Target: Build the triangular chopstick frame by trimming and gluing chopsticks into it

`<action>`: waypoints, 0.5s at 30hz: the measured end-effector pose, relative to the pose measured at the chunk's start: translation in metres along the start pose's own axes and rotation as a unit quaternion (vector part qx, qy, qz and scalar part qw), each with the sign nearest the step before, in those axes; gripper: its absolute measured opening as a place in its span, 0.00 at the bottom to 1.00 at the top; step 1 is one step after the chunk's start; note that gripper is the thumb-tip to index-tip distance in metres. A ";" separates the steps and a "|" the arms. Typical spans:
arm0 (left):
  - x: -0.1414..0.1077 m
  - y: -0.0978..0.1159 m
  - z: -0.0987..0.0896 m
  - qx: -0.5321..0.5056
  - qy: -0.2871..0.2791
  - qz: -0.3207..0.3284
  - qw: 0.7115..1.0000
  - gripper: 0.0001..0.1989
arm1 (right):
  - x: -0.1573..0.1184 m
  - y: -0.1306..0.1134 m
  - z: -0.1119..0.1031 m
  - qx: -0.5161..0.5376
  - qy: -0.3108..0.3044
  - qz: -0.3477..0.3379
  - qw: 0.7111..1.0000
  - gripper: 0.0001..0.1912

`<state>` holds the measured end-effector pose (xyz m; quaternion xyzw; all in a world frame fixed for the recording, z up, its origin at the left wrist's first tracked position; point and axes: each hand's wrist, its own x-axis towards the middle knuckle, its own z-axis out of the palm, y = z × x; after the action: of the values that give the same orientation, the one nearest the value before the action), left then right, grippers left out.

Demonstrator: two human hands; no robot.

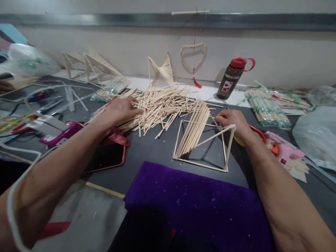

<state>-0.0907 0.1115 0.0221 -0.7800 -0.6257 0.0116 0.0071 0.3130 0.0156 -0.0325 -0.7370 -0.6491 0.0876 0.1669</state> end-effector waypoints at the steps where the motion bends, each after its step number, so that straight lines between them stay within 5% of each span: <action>1: -0.005 0.006 0.002 0.019 -0.018 -0.004 1.000 0.39 | -0.001 -0.002 0.000 -0.005 0.000 0.001 1.000 0.15; 5: -0.018 0.031 0.013 0.065 -0.080 0.053 0.993 0.49 | -0.006 -0.009 -0.002 -0.007 0.010 -0.004 1.000 0.14; 15: 0.009 0.038 0.016 0.045 -0.025 0.074 0.996 0.33 | -0.002 0.000 0.001 -0.002 0.015 -0.016 1.000 0.14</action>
<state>-0.0525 0.1121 0.0050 -0.8223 -0.5654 0.0596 0.0258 0.3122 0.0141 -0.0331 -0.7281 -0.6583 0.0723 0.1766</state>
